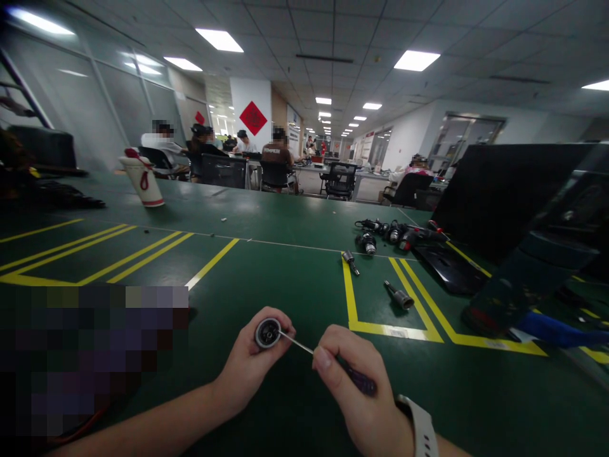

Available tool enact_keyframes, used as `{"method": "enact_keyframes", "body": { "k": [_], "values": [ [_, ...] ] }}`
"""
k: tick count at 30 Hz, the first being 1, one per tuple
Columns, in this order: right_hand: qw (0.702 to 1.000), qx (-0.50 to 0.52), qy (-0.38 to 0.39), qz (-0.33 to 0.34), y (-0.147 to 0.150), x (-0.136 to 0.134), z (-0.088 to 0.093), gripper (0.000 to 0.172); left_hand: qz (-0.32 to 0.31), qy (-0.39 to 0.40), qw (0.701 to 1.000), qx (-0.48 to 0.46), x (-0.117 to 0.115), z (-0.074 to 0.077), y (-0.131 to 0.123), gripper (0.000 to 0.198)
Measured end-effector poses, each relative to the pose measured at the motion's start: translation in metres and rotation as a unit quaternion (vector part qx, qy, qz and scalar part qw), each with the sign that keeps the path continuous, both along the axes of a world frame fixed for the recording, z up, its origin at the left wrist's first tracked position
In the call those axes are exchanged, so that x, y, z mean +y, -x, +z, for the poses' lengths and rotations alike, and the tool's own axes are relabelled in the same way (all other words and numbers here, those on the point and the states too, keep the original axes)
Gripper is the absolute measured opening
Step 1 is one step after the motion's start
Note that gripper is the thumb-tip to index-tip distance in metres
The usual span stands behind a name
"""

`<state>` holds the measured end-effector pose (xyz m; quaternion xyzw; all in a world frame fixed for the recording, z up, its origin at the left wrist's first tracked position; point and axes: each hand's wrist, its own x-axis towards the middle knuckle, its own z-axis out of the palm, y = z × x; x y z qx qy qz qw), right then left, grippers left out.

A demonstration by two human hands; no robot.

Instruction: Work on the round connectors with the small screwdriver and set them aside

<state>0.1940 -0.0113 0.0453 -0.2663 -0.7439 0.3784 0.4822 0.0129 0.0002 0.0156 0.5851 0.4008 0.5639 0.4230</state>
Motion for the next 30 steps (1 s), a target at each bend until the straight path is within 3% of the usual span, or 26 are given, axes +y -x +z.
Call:
{"method": "enact_keyframes", "body": {
  "k": [5,18,23,27,30],
  "values": [
    [0.997,-0.068,-0.036,0.013,0.006,-0.003,0.011,0.020,-0.007,-0.011,1.000,0.005,0.001,-0.003,-0.001,0.012],
    [0.997,-0.058,-0.059,-0.011,0.005,-0.003,0.009,0.018,-0.031,-0.004,1.000,-0.006,-0.001,-0.004,0.000,0.011],
    [0.998,-0.040,-0.035,-0.036,0.002,-0.002,0.005,0.020,0.035,-0.027,0.995,0.084,0.001,-0.001,0.000,0.008],
    [0.998,-0.026,-0.027,-0.055,0.002,-0.001,0.003,0.018,0.115,-0.088,0.970,0.195,0.006,0.004,0.005,0.010],
    [0.997,-0.027,-0.028,-0.070,0.004,0.001,0.005,0.020,0.122,-0.057,0.965,0.225,0.008,0.006,0.010,0.011]
  ]
}}
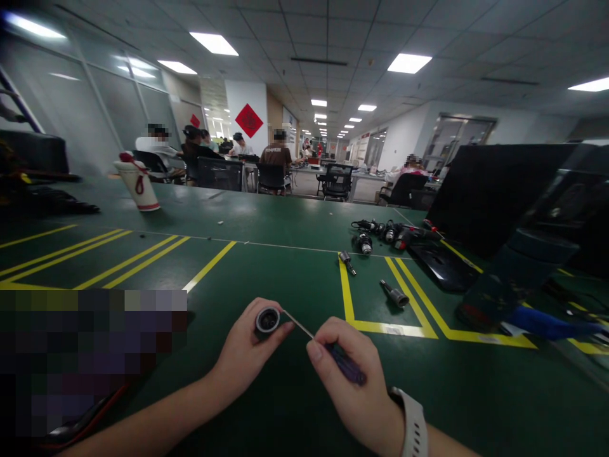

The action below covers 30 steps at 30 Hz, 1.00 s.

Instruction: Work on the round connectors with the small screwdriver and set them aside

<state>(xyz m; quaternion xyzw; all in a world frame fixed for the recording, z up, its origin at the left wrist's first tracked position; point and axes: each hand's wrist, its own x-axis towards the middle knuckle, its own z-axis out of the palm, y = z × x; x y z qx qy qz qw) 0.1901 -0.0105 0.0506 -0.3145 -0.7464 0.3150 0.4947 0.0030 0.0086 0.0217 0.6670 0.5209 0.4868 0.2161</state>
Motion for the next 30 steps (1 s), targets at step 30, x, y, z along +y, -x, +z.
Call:
{"method": "enact_keyframes", "body": {
  "k": [30],
  "values": [
    [0.815,-0.401,0.111,-0.404,-0.150,0.144,-0.053,0.025,-0.165,0.032,0.951,0.258,0.100,-0.009,-0.171,0.030]
  ]
}}
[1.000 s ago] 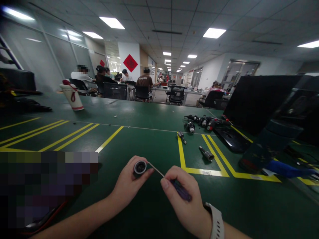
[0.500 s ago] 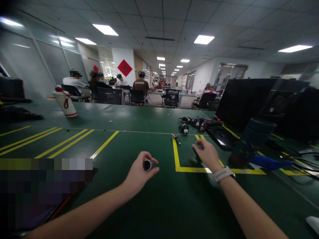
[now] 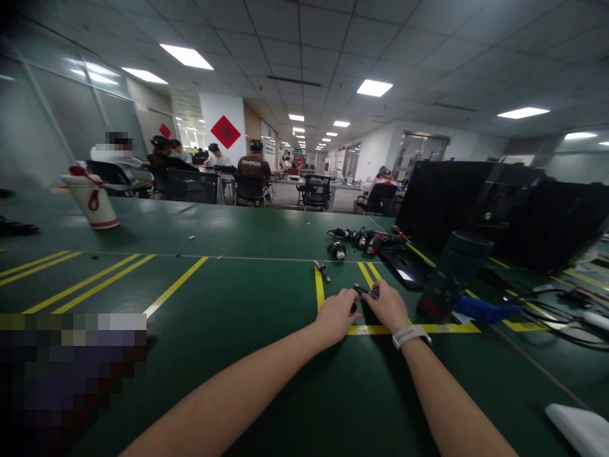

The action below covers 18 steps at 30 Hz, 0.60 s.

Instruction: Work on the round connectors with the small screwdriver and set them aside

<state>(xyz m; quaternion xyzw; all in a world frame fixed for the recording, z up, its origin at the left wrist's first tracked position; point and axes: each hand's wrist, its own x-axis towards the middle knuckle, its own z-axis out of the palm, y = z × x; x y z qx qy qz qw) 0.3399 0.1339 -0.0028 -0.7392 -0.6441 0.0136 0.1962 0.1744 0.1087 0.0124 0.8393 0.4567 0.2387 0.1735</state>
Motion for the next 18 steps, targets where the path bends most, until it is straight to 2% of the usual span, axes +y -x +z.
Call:
{"method": "enact_keyframes", "body": {
  "k": [5,11,18],
  "values": [
    [0.999,0.017,0.009,-0.044,-0.0097,0.0026,-0.0006,0.026,-0.026,-0.053,0.996,0.062,0.0039,-0.0054,-0.0132,0.031],
    [0.998,0.034,0.005,-0.051,-0.0094,0.0015,-0.0003,0.026,-0.057,-0.094,0.992,0.067,0.0041,-0.0056,-0.0092,0.033],
    [0.997,0.055,-0.007,-0.052,-0.0088,0.0027,-0.0023,0.026,-0.080,-0.100,0.991,0.043,0.0006,-0.0118,-0.0075,0.057]
  ]
}}
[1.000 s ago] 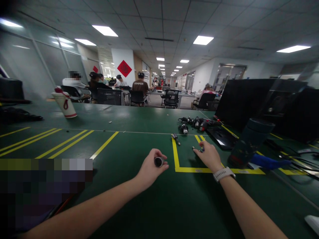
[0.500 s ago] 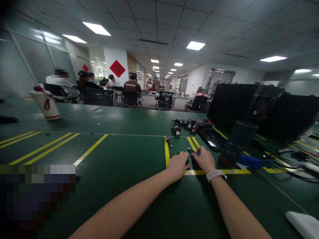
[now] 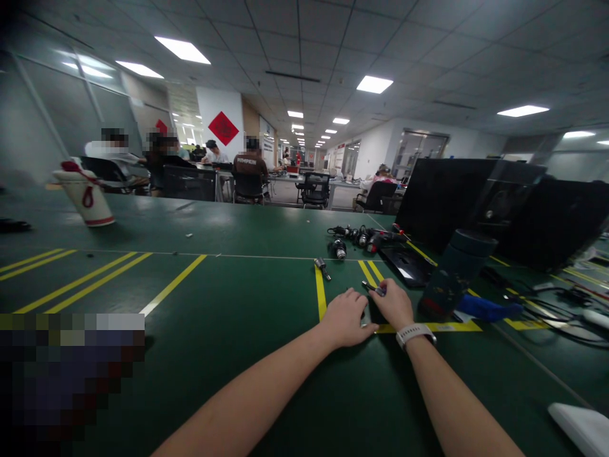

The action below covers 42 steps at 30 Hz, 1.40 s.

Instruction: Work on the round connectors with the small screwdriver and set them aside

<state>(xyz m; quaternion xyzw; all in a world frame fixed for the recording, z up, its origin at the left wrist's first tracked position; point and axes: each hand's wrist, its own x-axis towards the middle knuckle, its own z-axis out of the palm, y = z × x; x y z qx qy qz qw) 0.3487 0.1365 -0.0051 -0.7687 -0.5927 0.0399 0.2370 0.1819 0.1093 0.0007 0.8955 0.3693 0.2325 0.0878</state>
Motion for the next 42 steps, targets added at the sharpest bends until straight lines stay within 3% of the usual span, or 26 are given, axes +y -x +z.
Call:
{"method": "enact_keyframes", "body": {
  "k": [5,9,11,15,20,24,32,35,38,42],
  "values": [
    [0.998,0.041,-0.040,-0.012,0.002,-0.005,0.002,0.024,0.006,-0.024,0.999,-0.039,-0.011,0.008,0.005,0.069],
    [0.986,0.092,-0.134,-0.033,0.013,-0.014,0.021,0.024,-0.017,-0.061,0.996,-0.065,-0.036,0.013,0.022,0.054],
    [0.973,0.119,-0.197,-0.025,0.028,-0.021,0.035,0.029,-0.046,-0.103,0.986,-0.123,-0.055,0.013,0.037,0.047],
    [0.941,0.179,-0.268,0.099,0.081,-0.053,0.053,0.034,-0.063,-0.173,0.961,-0.209,-0.092,0.008,0.085,0.042],
    [0.911,0.233,-0.204,0.273,0.151,-0.121,0.042,0.022,0.014,-0.264,0.951,-0.159,-0.116,0.002,0.152,0.047],
    [0.890,0.255,-0.104,0.364,0.175,-0.151,0.029,0.033,0.082,-0.222,0.971,-0.034,-0.120,0.001,0.177,0.053],
    [0.889,0.204,-0.067,0.405,0.175,-0.148,0.025,0.036,0.104,-0.002,0.990,0.092,-0.124,0.020,0.160,0.035],
    [0.869,0.263,-0.069,0.414,0.170,-0.149,0.031,0.026,0.114,0.051,0.991,0.045,-0.121,0.019,0.164,0.032],
    [0.832,0.366,-0.084,0.408,0.161,-0.147,0.038,0.007,0.107,0.099,0.987,-0.064,-0.115,0.016,0.172,0.032],
    [0.750,0.540,-0.075,0.374,0.152,-0.146,0.044,0.021,0.090,0.176,0.960,-0.196,-0.107,0.013,0.178,0.019]
  ]
}}
